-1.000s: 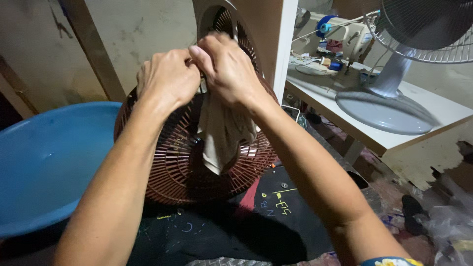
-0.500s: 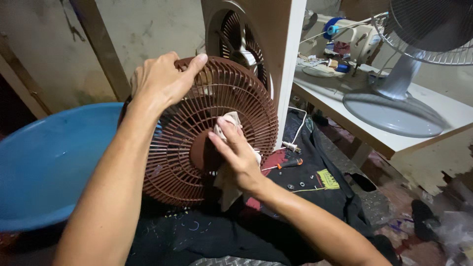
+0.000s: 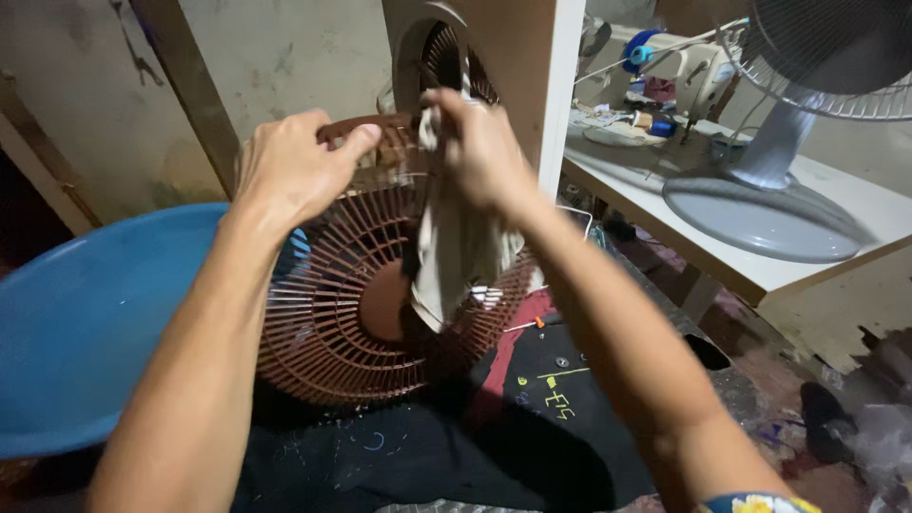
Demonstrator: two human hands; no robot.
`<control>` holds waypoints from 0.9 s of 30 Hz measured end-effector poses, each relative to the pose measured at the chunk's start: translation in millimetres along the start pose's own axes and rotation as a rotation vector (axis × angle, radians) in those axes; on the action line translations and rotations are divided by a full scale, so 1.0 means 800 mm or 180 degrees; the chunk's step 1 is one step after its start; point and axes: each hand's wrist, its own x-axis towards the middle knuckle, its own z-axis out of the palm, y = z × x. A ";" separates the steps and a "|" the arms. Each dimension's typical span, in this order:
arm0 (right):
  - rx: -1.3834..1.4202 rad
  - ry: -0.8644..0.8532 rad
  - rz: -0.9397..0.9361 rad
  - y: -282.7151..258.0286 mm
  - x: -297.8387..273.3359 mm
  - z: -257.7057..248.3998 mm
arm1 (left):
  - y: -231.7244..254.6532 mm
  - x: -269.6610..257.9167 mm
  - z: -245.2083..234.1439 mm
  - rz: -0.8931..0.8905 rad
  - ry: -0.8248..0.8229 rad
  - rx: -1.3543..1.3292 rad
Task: The person wipes the front grill of a standing electric fan with a cloth, then removes the grill and continues to wipe it thoroughly on both sides. The fan remains disassembled on the floor during the cleaning process.
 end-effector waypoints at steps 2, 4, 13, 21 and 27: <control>-0.0179 -0.0564 0.0070 0.005 0.038 -0.007 | -0.002 -0.003 0.001 0.0036 0.0041 0.0033; -0.0182 0.0155 -0.0865 0.010 0.041 -0.003 | -0.001 -0.001 0.000 0.0056 0.0139 0.0075; 0.0958 0.0568 -0.1148 0.003 -0.039 -0.010 | -0.002 -0.001 0.001 -0.0174 0.0032 0.0068; 0.0801 0.0530 -0.1141 0.008 0.006 -0.023 | 0.011 -0.006 -0.002 -0.0031 -0.0030 0.0027; 0.0356 0.1204 -0.0030 0.000 -0.040 0.044 | 0.003 0.001 0.004 -0.0286 0.0012 0.0011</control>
